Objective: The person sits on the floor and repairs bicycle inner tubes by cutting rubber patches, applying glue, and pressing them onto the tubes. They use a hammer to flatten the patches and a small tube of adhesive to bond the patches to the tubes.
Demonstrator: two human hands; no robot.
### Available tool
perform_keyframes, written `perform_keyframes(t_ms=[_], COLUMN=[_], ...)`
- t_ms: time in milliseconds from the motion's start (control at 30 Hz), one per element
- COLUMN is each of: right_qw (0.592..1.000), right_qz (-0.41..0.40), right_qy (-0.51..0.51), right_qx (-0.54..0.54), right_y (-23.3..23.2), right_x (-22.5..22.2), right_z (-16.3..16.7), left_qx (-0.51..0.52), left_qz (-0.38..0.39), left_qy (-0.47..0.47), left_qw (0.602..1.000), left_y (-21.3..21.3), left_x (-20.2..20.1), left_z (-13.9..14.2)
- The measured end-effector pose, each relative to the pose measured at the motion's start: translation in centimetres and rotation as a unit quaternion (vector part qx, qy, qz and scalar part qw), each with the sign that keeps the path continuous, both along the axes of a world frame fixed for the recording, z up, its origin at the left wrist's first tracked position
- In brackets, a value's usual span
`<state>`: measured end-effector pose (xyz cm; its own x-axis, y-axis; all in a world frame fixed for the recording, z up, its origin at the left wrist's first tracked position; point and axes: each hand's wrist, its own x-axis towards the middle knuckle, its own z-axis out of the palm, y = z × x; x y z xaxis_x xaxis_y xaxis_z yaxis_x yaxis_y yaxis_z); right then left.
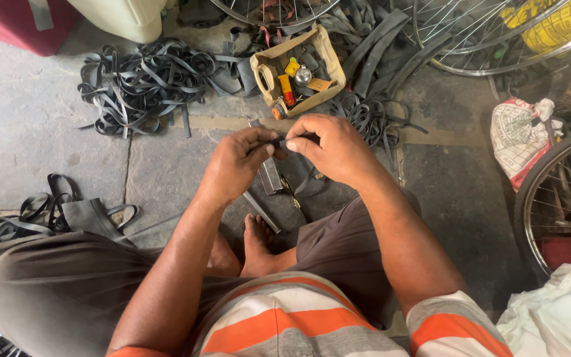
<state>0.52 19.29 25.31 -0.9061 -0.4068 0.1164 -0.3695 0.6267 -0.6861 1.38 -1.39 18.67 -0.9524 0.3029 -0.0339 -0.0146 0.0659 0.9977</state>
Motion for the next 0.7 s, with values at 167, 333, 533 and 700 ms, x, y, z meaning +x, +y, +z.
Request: perform_keyframes(t_ms=[167,333,533,700], right_qw=[1.0,1.0,1.0,0.999], right_qz=[0.012,0.006,-0.007,-0.028], right_qy=[0.016,0.009,0.012,0.005], right_qx=[0.015,0.02,0.026,0.022], right_y=[-0.2,-0.5,-0.8,-0.7], right_x=[-0.2,-0.1,0.0,0.1], right_z=[-0.7,-0.6,-0.7,-1.6], left_qx=[-0.025,-0.033,-0.041,-0.059], left_qz=[-0.004,-0.004,-0.001,0.008], left_qy=[0.015,0.02,0.014,0.013], left_qw=[1.0,0.999,0.999,0.998], left_y=[-0.1,-0.1,0.0,0.3], left_x=[0.1,0.2,0.5,0.6], left_z=[0.0,0.2,0.6,0.3])
